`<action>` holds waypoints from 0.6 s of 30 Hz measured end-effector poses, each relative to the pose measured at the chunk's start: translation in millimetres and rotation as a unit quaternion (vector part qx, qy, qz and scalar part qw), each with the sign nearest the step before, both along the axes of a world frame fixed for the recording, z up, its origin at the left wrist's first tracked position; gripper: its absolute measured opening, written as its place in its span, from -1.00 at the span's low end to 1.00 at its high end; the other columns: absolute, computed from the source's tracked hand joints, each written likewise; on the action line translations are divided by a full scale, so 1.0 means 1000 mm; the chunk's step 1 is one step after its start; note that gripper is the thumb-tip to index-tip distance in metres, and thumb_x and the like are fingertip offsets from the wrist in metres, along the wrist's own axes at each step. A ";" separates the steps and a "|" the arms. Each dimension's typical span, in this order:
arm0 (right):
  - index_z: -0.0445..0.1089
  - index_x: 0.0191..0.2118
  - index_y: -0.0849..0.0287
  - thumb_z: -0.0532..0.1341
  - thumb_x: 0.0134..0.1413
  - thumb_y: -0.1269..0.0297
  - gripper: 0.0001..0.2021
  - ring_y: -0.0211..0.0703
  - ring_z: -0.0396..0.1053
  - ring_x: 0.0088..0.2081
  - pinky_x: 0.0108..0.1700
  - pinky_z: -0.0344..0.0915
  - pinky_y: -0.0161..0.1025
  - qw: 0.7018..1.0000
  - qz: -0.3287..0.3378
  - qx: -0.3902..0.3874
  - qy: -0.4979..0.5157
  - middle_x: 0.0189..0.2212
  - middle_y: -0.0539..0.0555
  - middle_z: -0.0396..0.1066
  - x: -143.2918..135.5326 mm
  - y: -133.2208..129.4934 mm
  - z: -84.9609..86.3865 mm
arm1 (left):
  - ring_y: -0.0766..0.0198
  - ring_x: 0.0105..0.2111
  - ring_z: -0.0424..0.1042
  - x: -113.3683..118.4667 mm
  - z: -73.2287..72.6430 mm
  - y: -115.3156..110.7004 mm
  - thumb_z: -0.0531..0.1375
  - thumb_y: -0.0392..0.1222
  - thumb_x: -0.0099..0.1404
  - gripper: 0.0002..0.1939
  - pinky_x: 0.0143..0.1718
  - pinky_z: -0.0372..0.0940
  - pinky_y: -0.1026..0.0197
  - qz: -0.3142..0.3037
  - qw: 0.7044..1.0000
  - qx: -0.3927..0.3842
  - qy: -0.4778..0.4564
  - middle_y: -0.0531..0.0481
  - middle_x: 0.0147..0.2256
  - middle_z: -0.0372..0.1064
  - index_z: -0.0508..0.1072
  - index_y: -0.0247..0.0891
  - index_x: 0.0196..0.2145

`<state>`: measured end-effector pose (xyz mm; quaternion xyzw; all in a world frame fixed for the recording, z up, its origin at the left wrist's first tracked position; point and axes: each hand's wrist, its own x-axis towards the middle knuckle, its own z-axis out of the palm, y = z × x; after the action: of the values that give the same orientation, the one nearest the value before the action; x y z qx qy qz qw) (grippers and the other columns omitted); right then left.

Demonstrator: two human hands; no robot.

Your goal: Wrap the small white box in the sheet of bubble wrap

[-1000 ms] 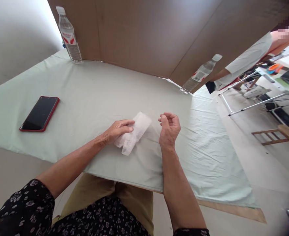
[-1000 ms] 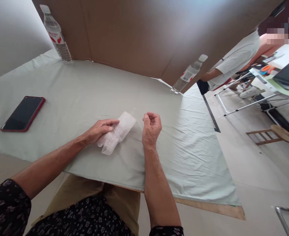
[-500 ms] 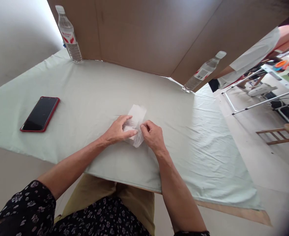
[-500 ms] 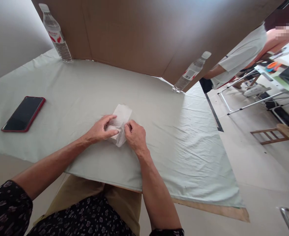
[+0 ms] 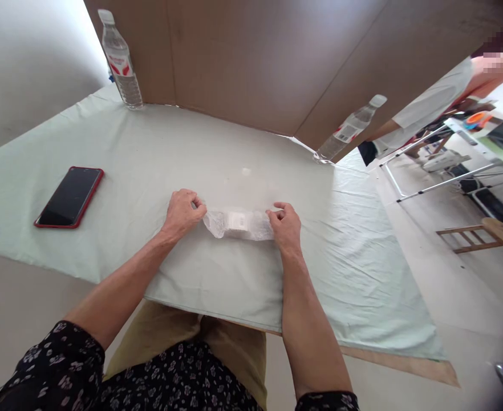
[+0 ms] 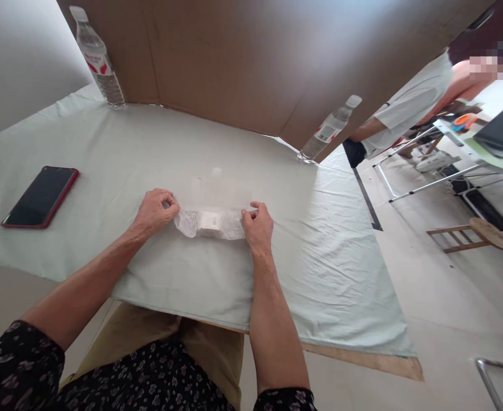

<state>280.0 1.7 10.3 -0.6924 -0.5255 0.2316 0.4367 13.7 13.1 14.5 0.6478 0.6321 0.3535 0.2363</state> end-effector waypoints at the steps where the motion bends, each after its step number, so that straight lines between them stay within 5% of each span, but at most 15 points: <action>1: 0.37 -0.17 0.12 0.23 -0.05 0.19 -0.72 -0.15 0.31 -0.49 -0.29 0.30 -0.14 1.000 -0.016 0.021 -0.010 -0.56 -0.09 0.37 0.002 0.001 0.000 | 0.00 -0.09 0.32 -0.001 0.000 0.001 0.17 -0.28 0.08 -0.93 0.06 0.21 -0.12 0.005 1.000 -0.002 0.016 -0.13 -0.26 0.41 0.34 -0.22 -0.53; 4: 0.40 -0.16 0.14 0.22 0.01 0.15 -0.73 -0.17 0.35 -0.44 -0.25 0.34 -0.14 0.993 -0.038 0.111 0.000 -0.46 -0.02 0.41 0.001 -0.002 0.007 | 0.01 -0.14 0.33 0.000 0.003 -0.002 0.17 -0.24 0.12 -0.94 -0.02 0.25 -0.08 0.034 0.999 0.026 0.015 -0.13 -0.26 0.39 0.39 -0.21 -0.38; 7: 0.45 -0.15 0.13 0.22 0.09 0.06 -0.71 -0.12 0.43 -0.29 -0.19 0.37 -0.13 0.989 0.041 0.142 0.019 -0.32 0.07 0.49 -0.009 -0.009 0.017 | 0.10 -0.17 0.37 0.004 0.011 -0.009 0.14 -0.18 0.20 -0.88 -0.07 0.29 0.03 0.006 0.994 0.102 -0.040 -0.12 -0.22 0.40 0.39 -0.22 -0.29; 10: 0.45 -0.02 0.10 0.30 0.03 0.02 -0.58 -0.04 0.45 -0.11 -0.06 0.37 -0.06 0.986 0.146 0.080 0.000 -0.13 0.12 0.53 -0.016 -0.014 0.020 | 0.08 -0.16 0.40 0.009 0.015 -0.017 0.16 -0.10 0.21 -0.80 0.00 0.27 0.00 -0.077 0.988 0.129 -0.029 -0.12 -0.22 0.44 0.42 -0.23 -0.24; 14: 0.49 -0.04 0.09 0.36 -0.03 0.06 -0.59 -0.08 0.46 -0.22 -0.07 0.39 -0.05 0.976 0.216 -0.007 0.037 -0.28 0.05 0.55 -0.013 -0.019 0.026 | -0.04 0.01 0.35 0.011 0.015 -0.021 0.21 -0.06 0.15 -0.48 0.13 0.17 -0.09 -0.147 0.987 0.069 0.014 -0.18 -0.01 0.45 0.39 -0.26 0.06; 16: 0.53 -0.14 0.10 0.34 0.02 0.04 -0.68 -0.12 0.48 -0.32 -0.15 0.41 -0.10 0.946 0.300 -0.046 0.117 -0.38 0.02 0.54 -0.009 -0.024 0.034 | -0.01 -0.05 0.40 0.008 0.017 -0.021 0.18 0.01 0.21 -0.38 0.07 0.23 -0.05 -0.167 0.986 0.009 -0.022 -0.15 -0.05 0.49 0.31 -0.25 0.19; 18: 0.55 -0.18 0.13 0.32 0.05 -0.02 -0.66 -0.13 0.50 -0.39 -0.26 0.43 -0.14 0.877 0.427 -0.133 0.177 -0.42 0.03 0.56 -0.008 -0.030 0.044 | 0.06 -0.19 0.45 0.004 0.021 -0.020 0.08 0.11 0.33 -0.44 -0.05 0.29 0.04 -0.200 0.975 -0.049 -0.088 -0.07 -0.29 0.52 0.34 -0.25 0.17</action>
<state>272.5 -27.9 54.5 -0.3998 -0.6481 0.5818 0.2856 18.0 -6.9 35.3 0.7152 0.4833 0.3234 0.3877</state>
